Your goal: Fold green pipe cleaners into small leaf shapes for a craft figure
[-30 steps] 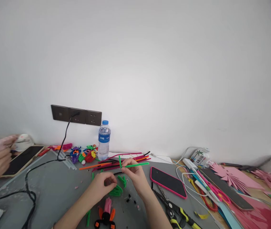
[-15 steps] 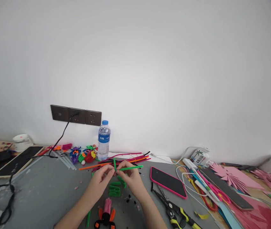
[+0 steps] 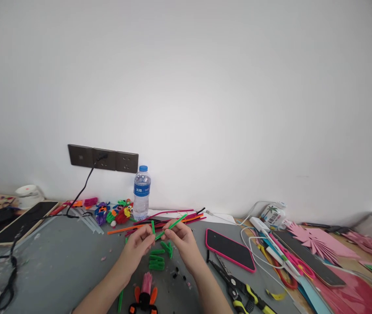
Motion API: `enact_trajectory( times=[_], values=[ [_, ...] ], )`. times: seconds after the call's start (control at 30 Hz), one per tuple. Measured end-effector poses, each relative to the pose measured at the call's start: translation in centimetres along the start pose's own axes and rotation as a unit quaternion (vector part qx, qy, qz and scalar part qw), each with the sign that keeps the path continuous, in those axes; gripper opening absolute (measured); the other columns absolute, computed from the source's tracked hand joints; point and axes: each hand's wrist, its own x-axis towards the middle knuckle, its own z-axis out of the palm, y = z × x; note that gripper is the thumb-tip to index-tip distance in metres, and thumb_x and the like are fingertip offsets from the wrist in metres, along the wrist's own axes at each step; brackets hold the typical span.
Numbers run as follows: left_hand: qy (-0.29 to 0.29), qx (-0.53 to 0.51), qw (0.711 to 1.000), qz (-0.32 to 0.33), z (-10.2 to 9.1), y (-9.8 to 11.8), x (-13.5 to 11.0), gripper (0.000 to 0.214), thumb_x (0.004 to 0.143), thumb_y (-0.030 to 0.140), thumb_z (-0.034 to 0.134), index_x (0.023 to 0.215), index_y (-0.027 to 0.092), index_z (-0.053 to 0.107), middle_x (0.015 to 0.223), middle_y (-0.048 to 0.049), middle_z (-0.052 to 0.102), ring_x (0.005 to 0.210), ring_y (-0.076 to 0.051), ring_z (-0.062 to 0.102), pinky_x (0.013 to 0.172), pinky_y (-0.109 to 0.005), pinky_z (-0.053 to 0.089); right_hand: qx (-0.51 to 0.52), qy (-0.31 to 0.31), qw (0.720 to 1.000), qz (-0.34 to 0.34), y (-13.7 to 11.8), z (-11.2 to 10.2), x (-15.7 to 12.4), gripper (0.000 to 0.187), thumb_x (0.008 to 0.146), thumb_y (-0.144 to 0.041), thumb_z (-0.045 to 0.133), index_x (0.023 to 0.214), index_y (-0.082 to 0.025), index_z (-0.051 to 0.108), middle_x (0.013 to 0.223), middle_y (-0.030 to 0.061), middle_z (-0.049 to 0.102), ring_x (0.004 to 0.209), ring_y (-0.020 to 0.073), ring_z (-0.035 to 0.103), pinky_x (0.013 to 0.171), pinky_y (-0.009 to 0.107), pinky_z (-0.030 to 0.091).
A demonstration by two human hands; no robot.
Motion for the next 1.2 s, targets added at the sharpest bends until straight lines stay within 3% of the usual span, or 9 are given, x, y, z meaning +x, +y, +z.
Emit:
enact_trajectory(
  times=[0.13, 0.33, 0.5, 0.77, 1.03, 1.2],
  values=[
    [-0.069, -0.007, 0.998, 0.011, 0.1, 0.4, -0.3, 0.031, 0.079, 0.042, 0.058, 0.063, 0.021, 0.041, 0.059, 0.0067, 0.037, 0.057, -0.012, 0.032, 0.055, -0.023, 0.027, 0.013, 0.001, 1.000, -0.016, -0.1, -0.4, -0.1, 0.019, 0.074, -0.036, 0.075, 0.079, -0.019, 0.067, 0.071, -0.0012, 0.060, 0.064, 0.0127, 0.053, 0.061, 0.024, 0.041],
    [-0.162, -0.032, 0.986, 0.012, 0.2, 0.0, -0.4, 0.030, 0.077, 0.040, 0.061, 0.064, 0.020, 0.044, 0.061, 0.0061, 0.040, 0.060, -0.012, 0.036, 0.058, -0.023, 0.029, 0.054, -0.078, 0.995, 0.010, -0.9, -0.3, -0.5, 0.015, 0.075, -0.030, 0.075, 0.079, -0.018, 0.069, 0.084, 0.0037, 0.066, 0.076, 0.0157, 0.057, 0.070, 0.026, 0.043],
    [-0.139, -0.005, 0.990, 0.009, 0.0, 0.4, -0.3, 0.032, 0.080, 0.045, 0.060, 0.065, 0.019, 0.049, 0.062, 0.0040, 0.047, 0.059, -0.013, 0.038, 0.058, -0.024, 0.030, 0.098, -0.047, 0.994, 0.021, -0.7, -0.4, -0.3, 0.017, 0.073, -0.030, 0.077, 0.079, -0.018, 0.067, 0.076, 0.0011, 0.065, 0.059, 0.0116, 0.055, 0.060, 0.025, 0.043],
    [-0.045, 0.005, 0.999, 0.024, -0.2, 0.6, 0.0, 0.035, 0.084, 0.050, 0.055, 0.070, 0.019, 0.054, 0.067, 0.0025, 0.051, 0.058, -0.012, 0.039, 0.057, -0.023, 0.032, 0.071, 0.031, 0.997, -0.003, -0.2, -1.0, 0.2, 0.020, 0.071, -0.032, 0.078, 0.081, -0.019, 0.067, 0.074, -0.0010, 0.061, 0.063, 0.0113, 0.053, 0.060, 0.023, 0.043],
    [-0.031, 0.022, 0.997, 0.061, -0.2, -0.2, 0.3, 0.033, 0.084, 0.047, 0.056, 0.068, 0.019, 0.053, 0.062, 0.0050, 0.040, 0.059, -0.013, 0.036, 0.055, -0.023, 0.030, -0.031, -0.059, 0.997, 0.037, -0.7, 0.2, -0.3, 0.025, 0.074, -0.040, 0.074, 0.084, -0.017, 0.071, 0.067, -0.0005, 0.060, 0.056, 0.0112, 0.053, 0.058, 0.024, 0.043],
    [-0.043, 0.048, 0.996, 0.068, -0.4, -0.7, 0.6, 0.034, 0.081, 0.048, 0.058, 0.065, 0.019, 0.051, 0.061, 0.0052, 0.040, 0.058, -0.012, 0.036, 0.054, -0.023, 0.030, -0.036, -0.065, 0.996, 0.043, -1.1, 0.7, -0.4, 0.027, 0.072, -0.042, 0.075, 0.077, -0.016, 0.069, 0.063, -0.0012, 0.059, 0.055, 0.0108, 0.052, 0.056, 0.023, 0.042]
  ],
)
